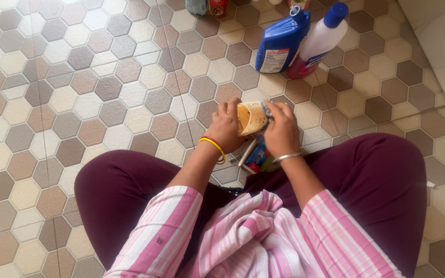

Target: The person sits on the floor and scrubs a small beige plastic basket using a blue cloth and a toothbrush. They apply toothpaste to the cloth and scrub the interior and exterior surfaces of the basket repeatedly.

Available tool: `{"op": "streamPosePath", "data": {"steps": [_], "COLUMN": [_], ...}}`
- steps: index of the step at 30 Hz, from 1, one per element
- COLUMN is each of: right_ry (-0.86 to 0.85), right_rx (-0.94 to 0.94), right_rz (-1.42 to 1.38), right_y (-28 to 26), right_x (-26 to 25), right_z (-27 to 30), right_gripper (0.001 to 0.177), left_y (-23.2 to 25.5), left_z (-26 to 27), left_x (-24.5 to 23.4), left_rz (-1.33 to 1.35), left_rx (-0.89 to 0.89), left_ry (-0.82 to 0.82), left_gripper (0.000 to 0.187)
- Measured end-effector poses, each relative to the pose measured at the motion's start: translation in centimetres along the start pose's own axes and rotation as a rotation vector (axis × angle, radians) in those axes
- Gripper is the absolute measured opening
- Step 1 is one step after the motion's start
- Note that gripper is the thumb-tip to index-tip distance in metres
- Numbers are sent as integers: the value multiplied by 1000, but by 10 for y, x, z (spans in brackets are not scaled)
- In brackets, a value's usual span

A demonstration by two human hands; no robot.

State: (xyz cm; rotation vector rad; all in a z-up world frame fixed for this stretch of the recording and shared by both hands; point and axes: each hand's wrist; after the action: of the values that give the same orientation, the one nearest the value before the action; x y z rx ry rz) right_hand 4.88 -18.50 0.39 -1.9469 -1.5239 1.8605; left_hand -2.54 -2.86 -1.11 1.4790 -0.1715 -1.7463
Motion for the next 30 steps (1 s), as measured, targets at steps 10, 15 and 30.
{"op": "streamPosePath", "data": {"steps": [10, 15, 30], "right_ry": [-26, -60, -38], "right_rx": [-160, 44, -34], "right_rz": [-81, 21, 109], "right_y": [-39, 1, -4], "right_x": [-9, 1, 12], "right_z": [18, -2, 9], "right_gripper": [53, 51, 53], "left_y": [-2, 4, -2], "left_z": [-1, 3, 1], "left_x": [-2, -8, -5], "left_rz": [-77, -74, -53], "left_rx": [89, 93, 101], "left_ry": [17, 12, 4], "left_gripper": [106, 107, 108]}}
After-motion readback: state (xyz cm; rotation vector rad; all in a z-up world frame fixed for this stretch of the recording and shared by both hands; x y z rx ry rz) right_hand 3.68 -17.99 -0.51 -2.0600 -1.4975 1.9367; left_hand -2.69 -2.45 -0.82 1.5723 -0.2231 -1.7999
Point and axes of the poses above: each hand's wrist, its own z-axis away from the middle knuckle, its own x-axis out of the palm, y = z × x, and after that the axes turned 9 degrees about -x, right-handed
